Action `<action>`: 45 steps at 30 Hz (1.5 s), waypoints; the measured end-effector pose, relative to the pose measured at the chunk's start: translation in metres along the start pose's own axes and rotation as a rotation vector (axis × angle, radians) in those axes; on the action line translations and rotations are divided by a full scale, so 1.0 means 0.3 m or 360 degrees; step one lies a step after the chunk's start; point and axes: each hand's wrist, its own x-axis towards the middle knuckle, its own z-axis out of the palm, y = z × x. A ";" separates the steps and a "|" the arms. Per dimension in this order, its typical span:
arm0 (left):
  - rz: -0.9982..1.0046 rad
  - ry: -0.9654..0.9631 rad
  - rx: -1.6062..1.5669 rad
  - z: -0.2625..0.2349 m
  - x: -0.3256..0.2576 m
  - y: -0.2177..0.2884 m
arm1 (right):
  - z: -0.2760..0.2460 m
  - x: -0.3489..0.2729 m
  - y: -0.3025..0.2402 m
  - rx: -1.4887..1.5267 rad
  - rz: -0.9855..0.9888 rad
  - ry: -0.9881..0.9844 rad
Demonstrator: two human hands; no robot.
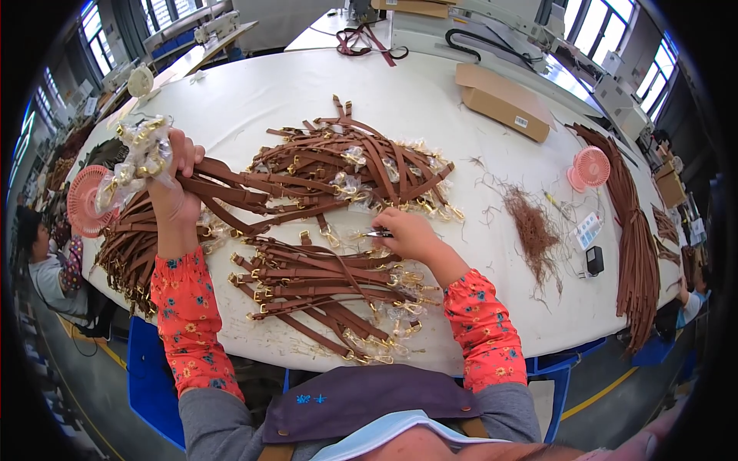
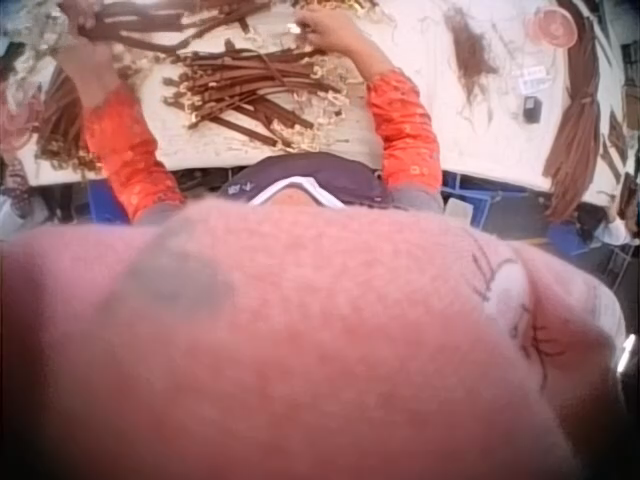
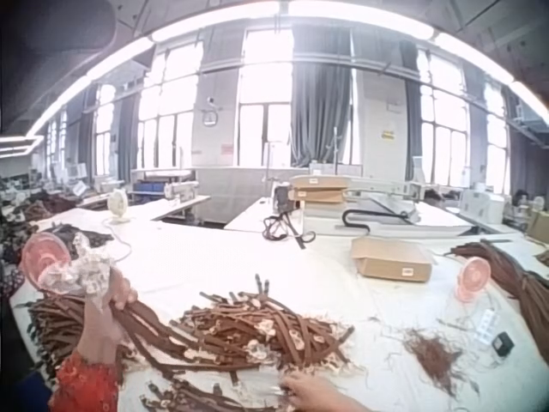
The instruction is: The recorder is attaching metal hardware to leather straps and trimming excess thread using clippers in a factory workshop.
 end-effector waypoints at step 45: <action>-0.0475 -0.1487 0.1453 0.449 -0.347 -0.425 | -0.180 -0.195 -0.237 0.1815 -0.0404 -0.0041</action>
